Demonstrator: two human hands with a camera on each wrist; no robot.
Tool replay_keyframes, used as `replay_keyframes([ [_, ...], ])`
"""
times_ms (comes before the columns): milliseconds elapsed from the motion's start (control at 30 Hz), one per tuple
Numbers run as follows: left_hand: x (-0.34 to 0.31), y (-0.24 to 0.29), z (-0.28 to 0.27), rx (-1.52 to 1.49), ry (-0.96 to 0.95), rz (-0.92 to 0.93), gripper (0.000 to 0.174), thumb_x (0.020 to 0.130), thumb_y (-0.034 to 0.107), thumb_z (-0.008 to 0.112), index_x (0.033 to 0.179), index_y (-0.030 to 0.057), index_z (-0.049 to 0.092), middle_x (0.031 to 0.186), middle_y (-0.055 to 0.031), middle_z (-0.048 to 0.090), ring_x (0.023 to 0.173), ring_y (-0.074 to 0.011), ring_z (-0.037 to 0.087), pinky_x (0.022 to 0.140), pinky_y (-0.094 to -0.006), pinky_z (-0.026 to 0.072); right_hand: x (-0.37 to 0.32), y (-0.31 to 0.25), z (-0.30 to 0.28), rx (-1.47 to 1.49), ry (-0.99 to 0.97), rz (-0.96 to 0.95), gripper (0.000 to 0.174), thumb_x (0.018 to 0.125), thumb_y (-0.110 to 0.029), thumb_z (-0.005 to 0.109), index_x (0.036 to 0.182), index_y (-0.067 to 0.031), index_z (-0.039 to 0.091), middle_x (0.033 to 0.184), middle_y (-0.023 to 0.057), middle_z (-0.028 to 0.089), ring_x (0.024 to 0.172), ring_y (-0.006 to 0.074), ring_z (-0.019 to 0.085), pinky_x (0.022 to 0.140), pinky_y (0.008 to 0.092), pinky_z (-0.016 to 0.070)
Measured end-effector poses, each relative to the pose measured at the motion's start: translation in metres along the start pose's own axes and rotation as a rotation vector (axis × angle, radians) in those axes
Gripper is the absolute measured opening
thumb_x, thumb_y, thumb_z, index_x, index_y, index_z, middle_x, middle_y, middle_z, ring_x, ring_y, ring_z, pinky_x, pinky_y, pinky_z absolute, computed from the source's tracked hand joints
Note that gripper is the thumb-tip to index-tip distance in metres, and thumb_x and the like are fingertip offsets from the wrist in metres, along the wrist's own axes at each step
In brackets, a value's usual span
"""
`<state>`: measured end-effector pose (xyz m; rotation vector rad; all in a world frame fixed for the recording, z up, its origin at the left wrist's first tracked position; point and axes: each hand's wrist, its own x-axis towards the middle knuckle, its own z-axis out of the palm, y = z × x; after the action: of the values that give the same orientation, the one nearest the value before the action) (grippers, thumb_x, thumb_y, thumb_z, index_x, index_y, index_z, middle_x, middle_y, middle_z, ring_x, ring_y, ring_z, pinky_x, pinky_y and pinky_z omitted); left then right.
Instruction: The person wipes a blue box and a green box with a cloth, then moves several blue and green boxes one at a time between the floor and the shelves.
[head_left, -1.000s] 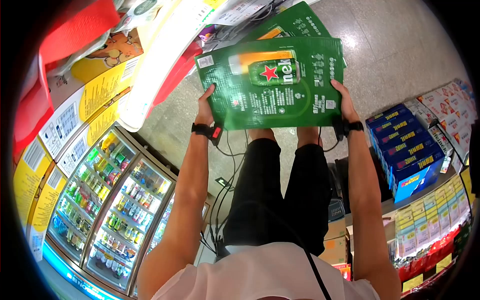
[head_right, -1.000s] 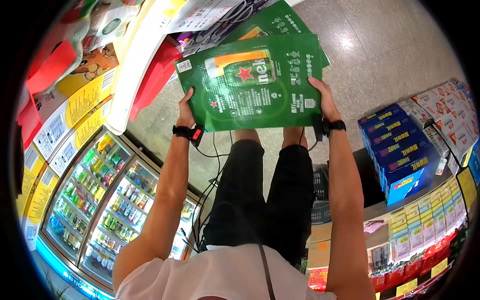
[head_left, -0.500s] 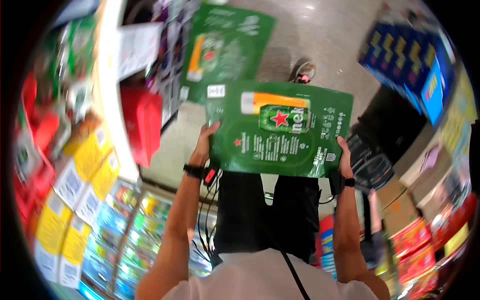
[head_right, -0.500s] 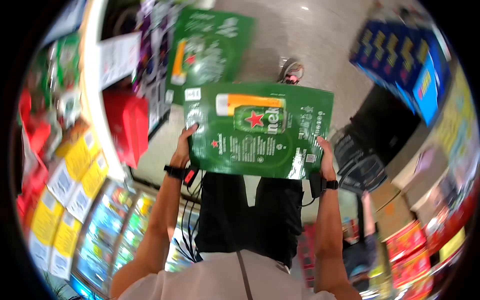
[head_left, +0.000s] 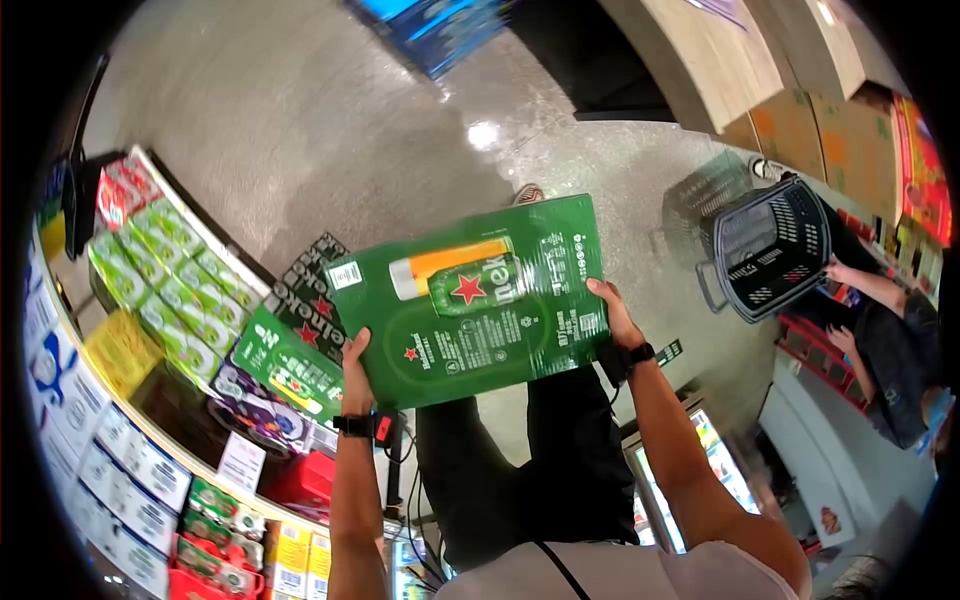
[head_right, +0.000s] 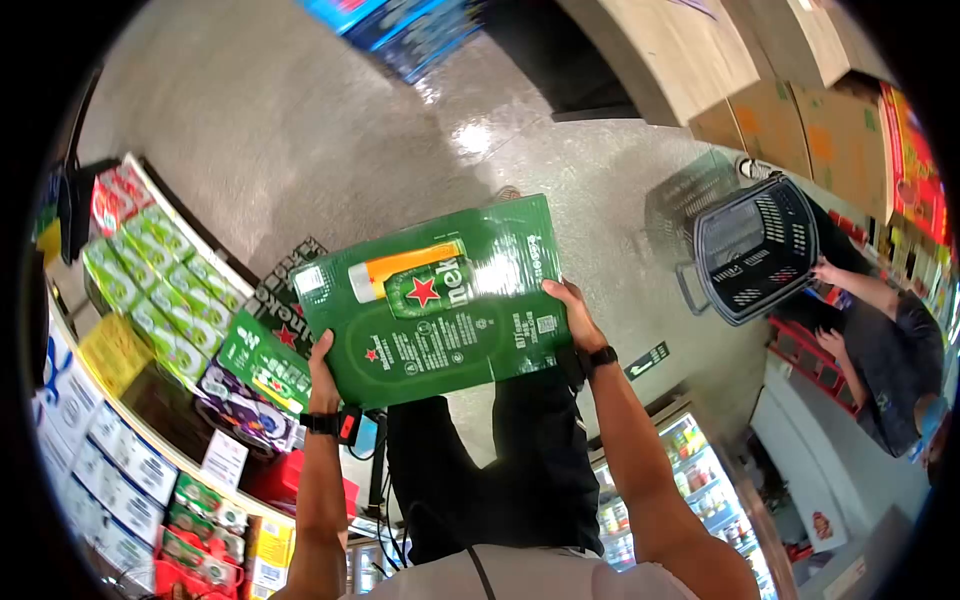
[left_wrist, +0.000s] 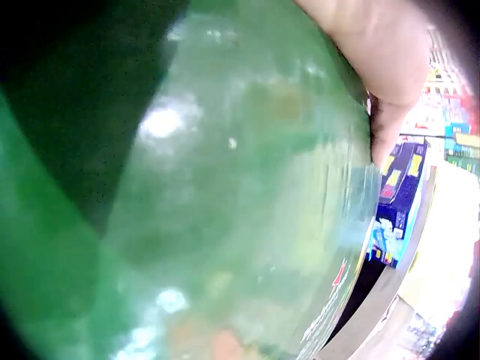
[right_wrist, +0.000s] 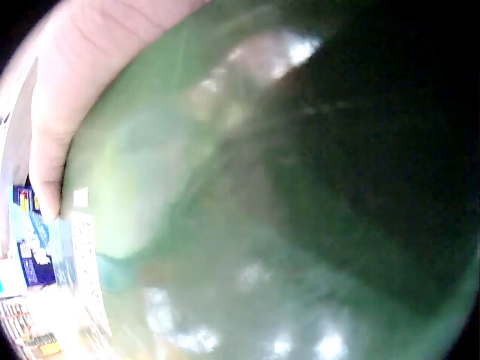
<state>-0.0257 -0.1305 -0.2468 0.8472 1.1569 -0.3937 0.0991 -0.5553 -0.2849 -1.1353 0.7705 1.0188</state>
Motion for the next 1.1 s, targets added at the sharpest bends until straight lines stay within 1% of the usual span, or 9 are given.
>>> replay_keyframes([
  [100,0.024,0.033,0.035,-0.011,-0.009,-0.012,0.038,0.090,0.025,0.063,0.114,-0.0045,0.056,0.102,-0.0138,0.066,0.085,-0.0230,0.068,0.072,-0.0344,0.0578,-0.003,0.019,-0.005,0.131,0.077,-0.040,0.051,0.090,-0.035,0.057,0.121,0.0052,0.054,0.105,0.0081,0.062,0.093,0.0152,0.058,0.083,0.0300,0.0472],
  [233,0.099,0.078,0.094,0.371,-0.114,-0.018,0.043,0.092,0.033,0.061,0.118,-0.0015,0.056,0.097,-0.0111,0.066,0.077,-0.0209,0.067,0.070,-0.0340,0.0578,0.024,0.026,-0.022,0.484,0.194,-0.035,0.047,0.090,-0.035,0.058,0.115,0.0040,0.057,0.107,0.0120,0.063,0.090,0.0194,0.063,0.081,0.0346,0.0510],
  [333,0.158,0.100,0.133,0.525,-0.200,0.020,0.052,0.086,0.035,0.068,0.116,-0.0055,0.056,0.101,-0.0118,0.064,0.083,-0.0191,0.064,0.074,-0.0323,0.0538,0.059,0.037,-0.019,0.615,0.260,-0.141,0.049,0.091,-0.037,0.058,0.123,0.0001,0.052,0.103,0.0118,0.065,0.088,0.0231,0.065,0.082,0.0364,0.0531],
  [600,0.305,0.134,0.220,0.835,-0.338,-0.161,0.054,0.089,0.040,0.063,0.122,-0.0025,0.058,0.106,-0.0116,0.065,0.089,-0.0208,0.065,0.078,-0.0299,0.0522,0.163,0.065,-0.012,0.857,0.339,-0.249,0.057,0.092,-0.042,0.056,0.130,-0.0015,0.048,0.117,0.0126,0.061,0.101,0.0255,0.061,0.090,0.0374,0.0486],
  [700,0.345,0.143,0.246,0.877,-0.338,-0.407,0.052,0.090,0.038,0.062,0.122,-0.0028,0.060,0.104,-0.0113,0.067,0.092,-0.0184,0.064,0.078,-0.0291,0.0512,0.196,0.070,-0.013,0.964,0.287,-0.071,0.060,0.092,-0.045,0.055,0.133,-0.0023,0.046,0.122,0.0134,0.059,0.105,0.0272,0.060,0.093,0.0395,0.0476],
  [833,0.416,0.132,0.255,0.995,-0.401,-0.157,0.050,0.089,0.041,0.064,0.118,-0.0001,0.061,0.101,-0.0086,0.068,0.083,-0.0168,0.064,0.077,-0.0284,0.0502,0.246,0.071,-0.010,0.976,0.241,-0.258,0.063,0.092,-0.046,0.052,0.136,-0.0014,0.042,0.125,0.0169,0.058,0.109,0.0331,0.059,0.095,0.0466,0.0478],
  [933,0.453,0.125,0.256,0.956,-0.412,-0.227,0.050,0.089,0.040,0.065,0.118,-0.0004,0.061,0.101,-0.0092,0.068,0.084,-0.0171,0.064,0.076,-0.0284,0.0497,0.284,0.084,-0.022,0.955,0.252,-0.187,0.064,0.092,-0.047,0.052,0.138,-0.0033,0.041,0.125,0.0167,0.057,0.109,0.0325,0.059,0.094,0.0464,0.0481],
  [1000,0.479,0.125,0.268,1.213,-0.437,0.146,0.049,0.089,0.037,0.066,0.118,-0.0011,0.060,0.100,-0.0099,0.067,0.083,-0.0181,0.064,0.076,-0.0291,0.0498,0.313,0.079,-0.033,0.929,0.258,-0.272,0.067,0.090,-0.051,0.052,0.137,-0.0053,0.043,0.123,0.0153,0.057,0.106,0.0309,0.060,0.092,0.0456,0.0486],
  [1100,0.514,0.121,0.275,0.951,-0.484,-0.131,0.045,0.088,0.036,0.067,0.115,-0.0004,0.062,0.098,-0.0098,0.068,0.079,-0.0184,0.064,0.075,-0.0299,0.0500,0.339,0.072,-0.046,0.917,0.172,-0.280,0.067,0.090,-0.052,0.050,0.137,-0.0038,0.042,0.122,0.0165,0.058,0.108,0.0332,0.059,0.092,0.0473,0.0494],
])
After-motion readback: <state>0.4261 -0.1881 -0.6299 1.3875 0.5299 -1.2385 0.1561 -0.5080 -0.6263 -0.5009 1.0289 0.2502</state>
